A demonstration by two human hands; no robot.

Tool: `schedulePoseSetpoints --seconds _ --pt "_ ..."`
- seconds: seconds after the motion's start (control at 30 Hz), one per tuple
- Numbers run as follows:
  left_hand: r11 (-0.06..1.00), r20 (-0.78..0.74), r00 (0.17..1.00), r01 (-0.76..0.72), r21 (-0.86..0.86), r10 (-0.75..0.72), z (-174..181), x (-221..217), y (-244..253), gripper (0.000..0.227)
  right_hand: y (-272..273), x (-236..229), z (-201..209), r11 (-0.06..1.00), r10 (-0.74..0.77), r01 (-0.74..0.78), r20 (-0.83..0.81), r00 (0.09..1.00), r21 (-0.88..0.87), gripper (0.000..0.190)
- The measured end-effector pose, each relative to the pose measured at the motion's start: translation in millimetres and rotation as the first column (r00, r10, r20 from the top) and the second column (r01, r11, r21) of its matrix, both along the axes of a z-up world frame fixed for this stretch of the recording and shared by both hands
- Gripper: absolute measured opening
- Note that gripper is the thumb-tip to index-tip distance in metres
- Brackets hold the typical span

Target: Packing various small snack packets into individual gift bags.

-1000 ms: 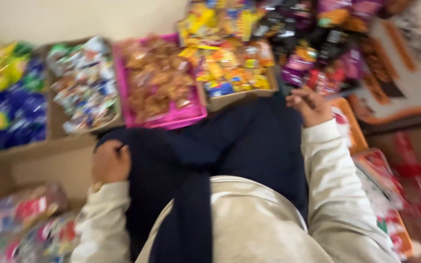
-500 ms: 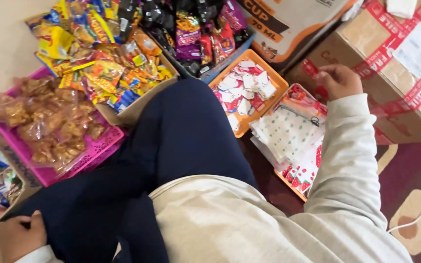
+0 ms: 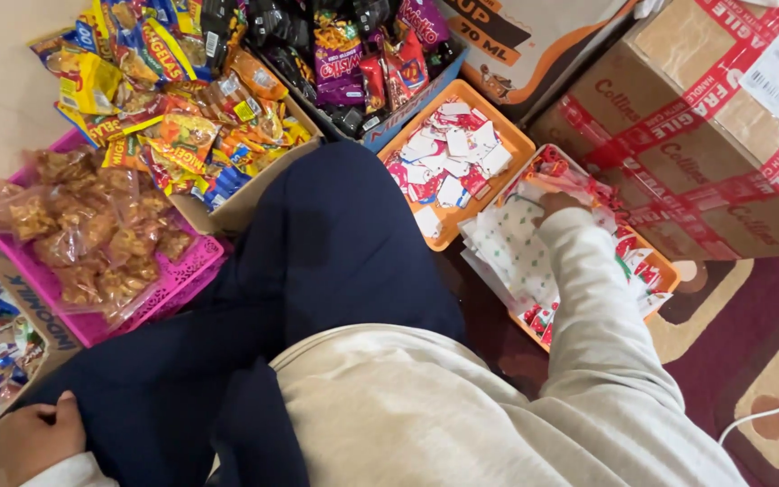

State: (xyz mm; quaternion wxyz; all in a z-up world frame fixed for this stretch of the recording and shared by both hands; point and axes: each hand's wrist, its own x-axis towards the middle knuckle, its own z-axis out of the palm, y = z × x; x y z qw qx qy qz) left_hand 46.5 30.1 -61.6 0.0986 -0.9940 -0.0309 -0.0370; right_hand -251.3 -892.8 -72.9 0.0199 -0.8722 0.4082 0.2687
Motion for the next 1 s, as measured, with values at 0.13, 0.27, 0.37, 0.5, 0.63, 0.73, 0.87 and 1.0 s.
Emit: schedulePoseSetpoints --seconds 0.13,0.27,0.37,0.5,0.63,0.73,0.87,1.0 --pt "0.991 -0.011 1.000 -0.018 -0.132 0.016 4.7 -5.7 -5.9 0.043 -3.3 -4.7 -36.9 0.994 -0.082 0.090 0.118 0.990 -0.061 0.037" --pt "0.993 0.004 0.999 -0.042 -0.112 0.042 5.1 -7.2 -9.4 0.044 2.3 -7.5 -46.4 0.987 -0.137 0.138 0.022 0.990 -0.076 0.028" --pt "0.992 0.021 1.000 -0.017 -0.123 0.020 11.0 -9.0 -15.0 0.045 17.4 3.6 -31.8 0.992 -0.083 0.074 -0.083 0.993 -0.106 0.032" --pt "0.978 -0.028 0.998 -0.062 -0.198 0.058 22.8 -14.8 -24.0 0.048 20.7 8.6 -38.4 0.999 -0.037 0.035 -0.103 0.994 -0.024 0.033" --pt "0.980 -0.026 0.999 -0.048 -0.194 0.044 27.3 -13.6 -28.1 0.043 -53.3 -16.8 -160.2 0.994 -0.107 0.106 -0.143 0.984 -0.011 0.035" --pt "0.979 -0.004 0.999 -0.041 -0.200 0.041 34.9 -15.5 -36.2 0.042 -83.8 2.5 -165.2 0.976 -0.212 0.217 -0.206 0.955 0.003 0.046" --pt "0.991 -0.005 1.000 -0.020 -0.129 0.020 37.7 -15.7 -38.4 0.042 -23.3 42.5 44.0 0.973 0.038 -0.105 0.308 0.951 0.206 0.019" --pt "0.993 -0.001 1.000 -0.011 -0.114 0.011 45.7 -19.5 -43.5 0.040 50.4 74.2 188.3 0.938 0.018 -0.220 0.594 0.804 0.269 0.039"
